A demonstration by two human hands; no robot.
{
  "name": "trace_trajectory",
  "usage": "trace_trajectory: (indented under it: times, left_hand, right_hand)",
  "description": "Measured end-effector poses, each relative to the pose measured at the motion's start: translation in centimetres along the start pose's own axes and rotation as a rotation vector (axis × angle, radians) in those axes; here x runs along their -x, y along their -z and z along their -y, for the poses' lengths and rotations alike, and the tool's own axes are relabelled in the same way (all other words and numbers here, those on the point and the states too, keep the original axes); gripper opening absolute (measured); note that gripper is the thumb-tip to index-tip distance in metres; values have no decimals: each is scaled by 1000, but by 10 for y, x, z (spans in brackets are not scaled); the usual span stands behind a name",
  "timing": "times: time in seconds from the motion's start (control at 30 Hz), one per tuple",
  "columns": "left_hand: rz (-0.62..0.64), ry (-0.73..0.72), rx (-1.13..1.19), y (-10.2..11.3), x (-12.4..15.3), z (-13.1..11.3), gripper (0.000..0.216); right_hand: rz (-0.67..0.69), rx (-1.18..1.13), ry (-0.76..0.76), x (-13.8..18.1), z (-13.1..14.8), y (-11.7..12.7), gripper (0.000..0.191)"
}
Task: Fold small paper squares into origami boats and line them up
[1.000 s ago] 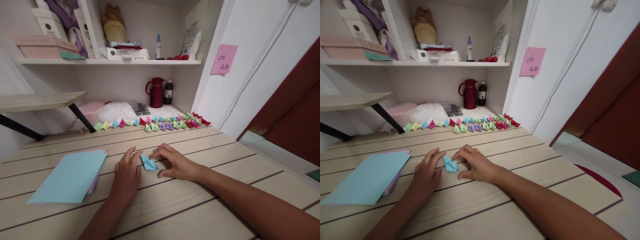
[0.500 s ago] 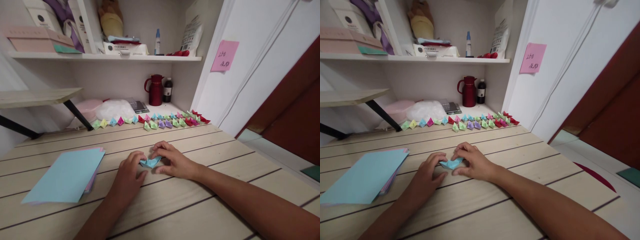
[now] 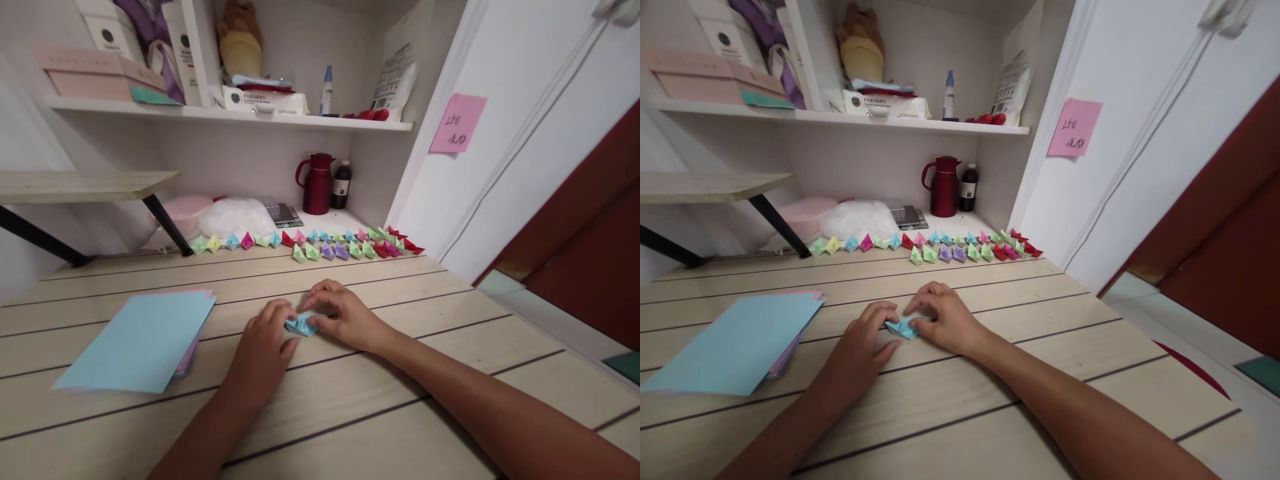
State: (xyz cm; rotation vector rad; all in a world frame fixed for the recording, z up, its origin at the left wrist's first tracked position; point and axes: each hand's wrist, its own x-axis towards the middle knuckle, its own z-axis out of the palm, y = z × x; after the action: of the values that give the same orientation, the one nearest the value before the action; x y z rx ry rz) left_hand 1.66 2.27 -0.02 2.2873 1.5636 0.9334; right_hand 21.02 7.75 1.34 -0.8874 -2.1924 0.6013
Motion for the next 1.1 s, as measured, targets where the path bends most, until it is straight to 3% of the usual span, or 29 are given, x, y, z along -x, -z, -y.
trace_trajectory:
  times: [0.17, 1.1]
  left_hand:
    - [13, -16, -66, 0, 0, -1, 24]
    - [33, -31, -172, -4, -4, -3, 17]
  right_hand:
    - [72, 99, 23, 0, 0, -4, 20]
    - [113, 238, 103, -1, -4, -4, 7]
